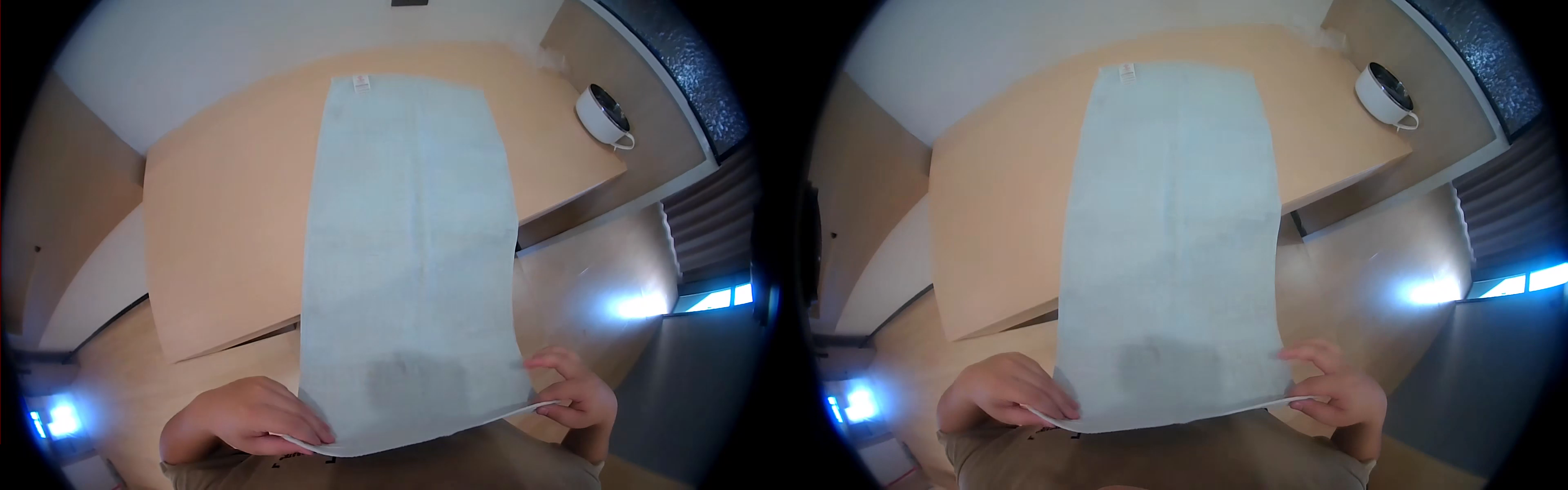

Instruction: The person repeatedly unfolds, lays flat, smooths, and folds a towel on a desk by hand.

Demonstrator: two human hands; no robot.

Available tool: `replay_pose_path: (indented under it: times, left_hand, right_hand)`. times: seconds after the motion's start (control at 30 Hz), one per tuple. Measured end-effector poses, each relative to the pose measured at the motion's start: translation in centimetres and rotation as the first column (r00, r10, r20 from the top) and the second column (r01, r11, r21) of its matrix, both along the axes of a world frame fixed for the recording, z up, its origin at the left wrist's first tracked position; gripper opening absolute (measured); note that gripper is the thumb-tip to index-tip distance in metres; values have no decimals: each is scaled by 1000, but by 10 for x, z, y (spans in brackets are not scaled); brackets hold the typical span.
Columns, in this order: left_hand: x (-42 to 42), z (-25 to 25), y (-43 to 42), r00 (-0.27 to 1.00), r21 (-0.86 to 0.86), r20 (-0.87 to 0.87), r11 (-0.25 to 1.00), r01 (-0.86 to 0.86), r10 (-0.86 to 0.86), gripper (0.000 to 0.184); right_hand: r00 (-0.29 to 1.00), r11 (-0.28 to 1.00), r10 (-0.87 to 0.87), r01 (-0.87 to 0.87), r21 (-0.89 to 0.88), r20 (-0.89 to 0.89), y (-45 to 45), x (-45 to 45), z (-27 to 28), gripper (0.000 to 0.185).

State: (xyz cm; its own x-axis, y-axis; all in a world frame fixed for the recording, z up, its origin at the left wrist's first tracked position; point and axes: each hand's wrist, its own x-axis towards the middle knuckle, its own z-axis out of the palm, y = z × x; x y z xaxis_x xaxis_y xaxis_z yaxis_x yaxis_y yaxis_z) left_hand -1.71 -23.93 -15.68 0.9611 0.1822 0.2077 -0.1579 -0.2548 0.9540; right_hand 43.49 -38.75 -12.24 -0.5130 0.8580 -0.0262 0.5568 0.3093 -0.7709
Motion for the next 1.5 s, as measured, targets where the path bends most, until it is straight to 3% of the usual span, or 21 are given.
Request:
replay_pose_path:
  times: [0.13, 0.23, 0.33, 0.4, 0.43, 0.47, 0.5, 0.53, 0.6, 0.63, 0.7, 0.73, 0.8, 0.9, 0.93, 1.0, 1.1, 1.17, 1.23, 1.33, 1.5]
  left_hand:
    - [-1, -13, 0, 998, -10, -47, 999, -43, 42, 13]
    - [-2, -16, -2, 987, 28, -21, 987, -158, 158, 9]
    - [-2, -8, 1, 923, 99, -33, 921, -378, 383, 9]
    - [4, -6, 17, 835, 239, 3, 810, -535, 550, 11]
    - [9, -3, 28, 779, 304, 30, 737, -604, 626, 12]
    - [19, 0, 40, 651, 216, -132, 662, -718, 748, 13]
    - [30, 4, 56, 495, 151, -303, 553, -819, 815, 14]
    - [42, -1, 82, 469, 111, -251, 507, -855, 847, 16]
    - [69, -4, 133, 436, -12, -226, 445, -895, 871, 22]
    - [80, -3, 147, 435, -93, -256, 426, -900, 863, 27]
    - [81, -31, 156, 278, 39, -165, 288, -957, 946, 31]
    - [82, -38, 165, 198, 100, -102, 208, -973, 975, 33]
    - [49, -43, 125, 294, 259, -33, 292, -920, 955, 34]
    - [4, -51, 58, 360, -5, -488, 409, -912, 796, 34]
    - [7, -43, 45, 357, -62, -617, 409, -910, 701, 34]
    - [20, -38, 39, 383, -46, -660, 474, -879, 646, 34]
    - [36, -37, 39, 398, -105, -682, 456, -884, 614, 39]
    - [45, -37, 44, 407, -167, -685, 414, -895, 604, 40]
    - [53, -36, 50, 384, -160, -685, 387, -908, 619, 38]
    - [51, -42, 49, 385, -162, -661, 379, -911, 644, 36]
    - [49, -43, 31, 408, -241, -688, 342, -908, 600, 29]
  right_hand:
    - [987, 997, 35, -47, -69, -159, 3, 8, -21, 11]
    - [974, 994, -111, 111, -13, -199, 3, 7, -27, 11]
    - [974, 977, -209, 202, -74, -92, 16, 21, -15, 12]
    - [960, 958, -280, 280, 67, -4, 42, 30, -17, 14]
    - [916, 917, -397, 393, 74, 53, 56, 33, -17, 15]
    - [855, 862, -507, 500, 87, 108, 73, 36, -17, 17]
    - [835, 834, -550, 550, 38, -11, 99, 38, -22, 22]
    - [797, 805, -590, 593, -16, -128, 130, 41, -28, 27]
    - [790, 793, -610, 607, 53, 58, 186, 51, -31, 35]
    - [765, 766, -641, 634, 105, 62, 207, 48, -36, 36]
    - [709, 706, -702, 678, 205, 69, 234, 39, -52, 40]
    - [685, 626, -724, 605, 491, 80, 227, 46, -65, 39]
    - [673, 619, -739, 694, 367, -29, 185, 60, -78, 36]
    - [678, 684, -730, 721, -111, -91, 117, 72, -145, 34]
    - [673, 691, -721, 681, -244, -163, 106, 69, -175, 35]
    - [604, 654, -751, 621, -432, -267, 108, 39, -199, 44]
    - [439, 679, -725, 323, -660, -531, 127, 19, -234, 50]
    - [331, 679, -717, 135, -721, -613, 127, 29, -257, 50]
    - [285, 673, -725, 95, -734, -627, 121, 18, -239, 45]
    - [294, 697, -714, 220, -682, -635, 105, 5, -196, 37]
    - [162, 762, -638, 278, -585, -753, 89, 25, -207, 38]
